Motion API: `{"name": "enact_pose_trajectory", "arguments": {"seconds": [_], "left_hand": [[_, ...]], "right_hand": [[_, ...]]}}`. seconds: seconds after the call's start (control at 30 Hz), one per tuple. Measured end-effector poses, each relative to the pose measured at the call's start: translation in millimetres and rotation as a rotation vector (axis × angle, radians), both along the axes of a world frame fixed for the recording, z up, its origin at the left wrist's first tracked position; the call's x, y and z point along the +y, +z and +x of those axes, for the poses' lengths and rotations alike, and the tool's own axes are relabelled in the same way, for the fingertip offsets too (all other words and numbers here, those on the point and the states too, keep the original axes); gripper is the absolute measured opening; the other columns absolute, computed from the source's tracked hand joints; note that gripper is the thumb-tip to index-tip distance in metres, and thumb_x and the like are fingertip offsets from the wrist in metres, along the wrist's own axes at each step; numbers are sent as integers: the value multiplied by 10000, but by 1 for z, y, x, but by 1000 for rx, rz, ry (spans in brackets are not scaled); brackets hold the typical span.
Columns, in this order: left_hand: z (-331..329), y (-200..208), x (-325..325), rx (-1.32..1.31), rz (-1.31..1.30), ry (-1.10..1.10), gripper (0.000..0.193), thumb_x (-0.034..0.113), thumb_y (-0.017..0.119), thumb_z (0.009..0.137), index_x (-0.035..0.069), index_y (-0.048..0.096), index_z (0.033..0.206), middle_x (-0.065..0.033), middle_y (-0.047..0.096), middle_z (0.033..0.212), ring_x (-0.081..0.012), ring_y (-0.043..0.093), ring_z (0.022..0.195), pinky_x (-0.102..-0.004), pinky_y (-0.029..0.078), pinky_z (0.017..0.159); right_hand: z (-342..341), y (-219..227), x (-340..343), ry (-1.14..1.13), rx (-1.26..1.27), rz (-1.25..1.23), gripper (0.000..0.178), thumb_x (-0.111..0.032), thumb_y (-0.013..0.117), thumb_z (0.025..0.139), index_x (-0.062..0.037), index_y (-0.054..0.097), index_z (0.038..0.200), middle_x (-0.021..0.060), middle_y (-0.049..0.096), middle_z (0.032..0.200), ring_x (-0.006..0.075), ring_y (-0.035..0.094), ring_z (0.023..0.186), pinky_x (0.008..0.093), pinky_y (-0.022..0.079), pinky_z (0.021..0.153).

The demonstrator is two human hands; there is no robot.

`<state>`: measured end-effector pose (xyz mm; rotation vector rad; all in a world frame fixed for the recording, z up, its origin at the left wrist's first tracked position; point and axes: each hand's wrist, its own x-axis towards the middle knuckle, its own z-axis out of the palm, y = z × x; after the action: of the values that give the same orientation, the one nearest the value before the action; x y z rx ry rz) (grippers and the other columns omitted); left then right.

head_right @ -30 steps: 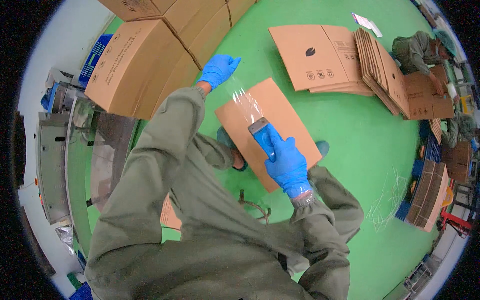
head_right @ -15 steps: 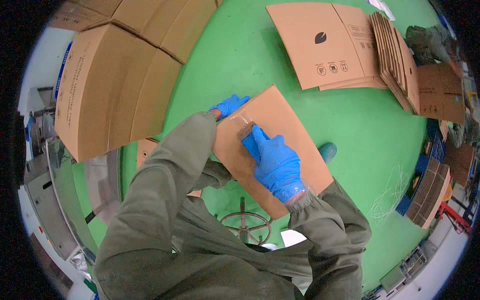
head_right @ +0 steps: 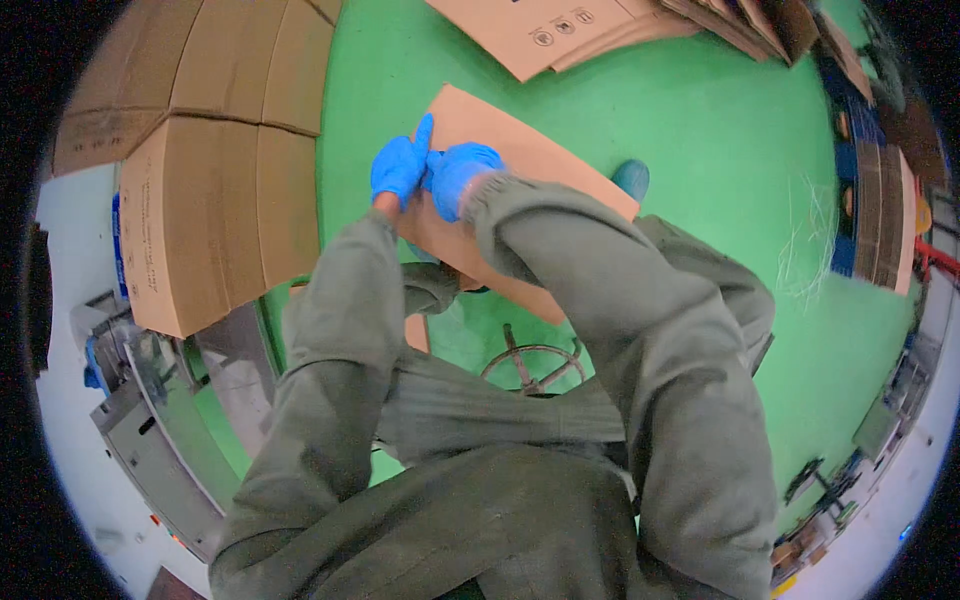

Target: Assemble and tape together cardboard boxes.

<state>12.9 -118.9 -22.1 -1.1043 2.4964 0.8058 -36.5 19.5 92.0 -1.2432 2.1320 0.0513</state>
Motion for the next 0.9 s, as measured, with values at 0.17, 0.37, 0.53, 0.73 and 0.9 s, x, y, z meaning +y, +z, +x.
{"name": "enact_pose_trajectory", "arguments": {"seconds": [0.17,0.37,0.53,0.73,0.9], "left_hand": [[-6,4,33,59,-219,86,807,668,274,892,-6,713,830,-279,648,916,-426,636,894,-499,496,786],[-10,2,29,27,-236,74,806,665,263,893,-4,712,872,-279,642,953,-425,630,919,-497,491,804],[-18,3,8,46,-249,64,809,668,260,891,-5,708,903,-287,633,974,-432,616,948,-493,481,831],[-23,-7,-11,31,-290,124,833,685,243,884,-9,702,922,-285,629,998,-434,606,971,-492,470,851],[-15,3,-15,16,-225,125,809,666,263,894,-9,706,853,-277,640,930,-437,616,916,-499,472,820]], "right_hand": [[2,-19,127,70,-22,70,234,-187,637,745,-95,702,951,116,684,973,298,669,859,419,551,687],[46,24,280,-301,-22,203,657,-27,606,730,-248,435,1324,198,574,910,401,615,836,479,514,670],[62,-85,335,-366,-7,-284,740,-22,607,739,-255,361,1397,230,484,960,413,550,836,480,473,671],[58,-164,326,-388,-48,-494,768,3,591,741,-249,337,1420,216,464,918,412,533,843,474,466,710],[57,-175,300,-459,-149,-426,722,98,501,749,-219,401,1390,241,568,1088,443,535,842,482,456,713]]}}
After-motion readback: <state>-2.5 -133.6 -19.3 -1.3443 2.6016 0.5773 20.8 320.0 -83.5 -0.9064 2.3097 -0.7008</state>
